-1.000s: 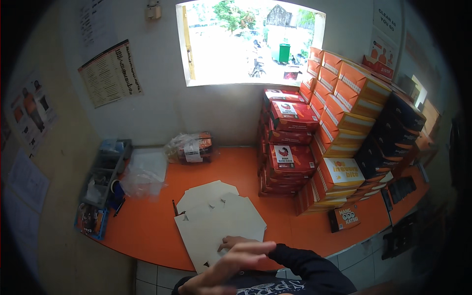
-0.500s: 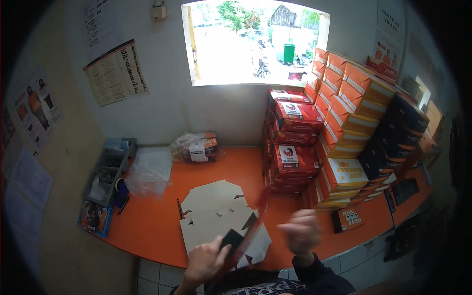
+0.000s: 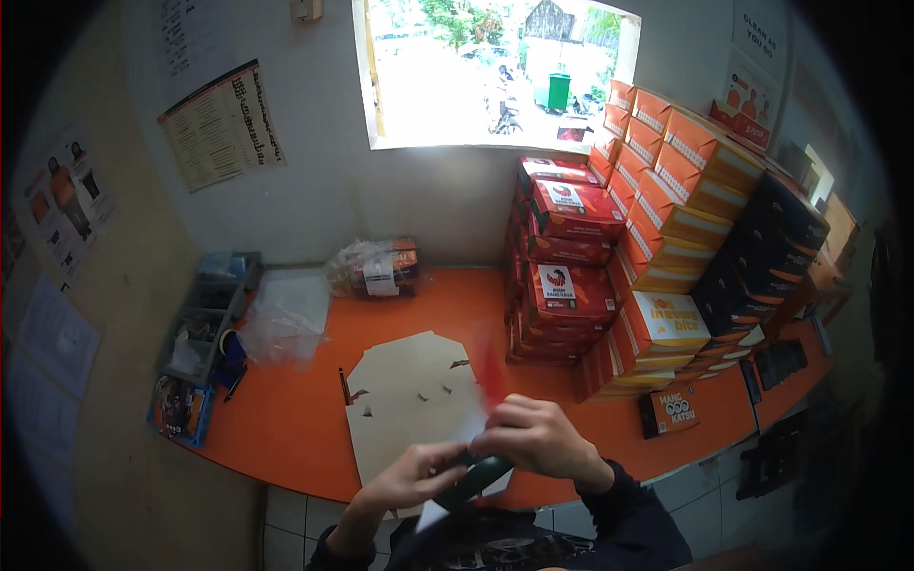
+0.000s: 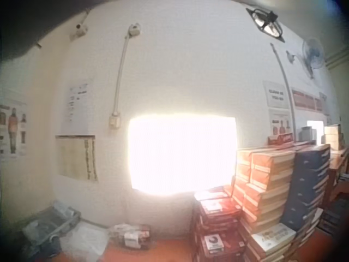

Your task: Folding and assembling cardboard boxes in a commercial kitchen or storage area.

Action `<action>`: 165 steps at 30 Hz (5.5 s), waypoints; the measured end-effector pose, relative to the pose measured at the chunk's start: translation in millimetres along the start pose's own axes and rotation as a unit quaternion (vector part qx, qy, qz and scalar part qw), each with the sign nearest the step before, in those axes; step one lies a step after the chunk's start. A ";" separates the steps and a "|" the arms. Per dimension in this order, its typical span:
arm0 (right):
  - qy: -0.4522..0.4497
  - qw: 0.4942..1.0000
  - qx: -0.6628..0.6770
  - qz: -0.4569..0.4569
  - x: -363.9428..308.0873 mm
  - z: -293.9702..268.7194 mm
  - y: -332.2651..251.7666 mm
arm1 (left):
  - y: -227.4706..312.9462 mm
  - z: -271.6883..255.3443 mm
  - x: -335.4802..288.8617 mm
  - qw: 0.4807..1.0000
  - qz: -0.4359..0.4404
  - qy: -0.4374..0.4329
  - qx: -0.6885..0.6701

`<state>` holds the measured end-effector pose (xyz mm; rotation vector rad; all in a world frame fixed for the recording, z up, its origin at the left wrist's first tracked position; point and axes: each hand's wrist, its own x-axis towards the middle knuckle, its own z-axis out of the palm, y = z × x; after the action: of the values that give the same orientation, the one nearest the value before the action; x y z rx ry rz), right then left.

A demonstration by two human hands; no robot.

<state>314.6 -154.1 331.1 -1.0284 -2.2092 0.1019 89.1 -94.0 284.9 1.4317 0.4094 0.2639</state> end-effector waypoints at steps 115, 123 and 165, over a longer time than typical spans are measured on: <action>0.105 0.985 0.045 0.132 -19.2 30.8 19.8 | -35.2 24.8 34.2 0.937 0.114 0.319 -0.080; 0.011 0.942 0.292 0.164 -27.0 -13.6 39.9 | -15.6 -60.1 -38.9 0.897 0.383 -0.133 0.175; -0.049 0.988 0.082 0.120 -27.0 42.0 27.9 | -75.5 2.8 50.0 0.831 0.122 0.255 -0.479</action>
<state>318.9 -145.3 274.8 -1.2132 -2.1139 0.4421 130.4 -85.4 204.6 0.3865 0.4280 0.9310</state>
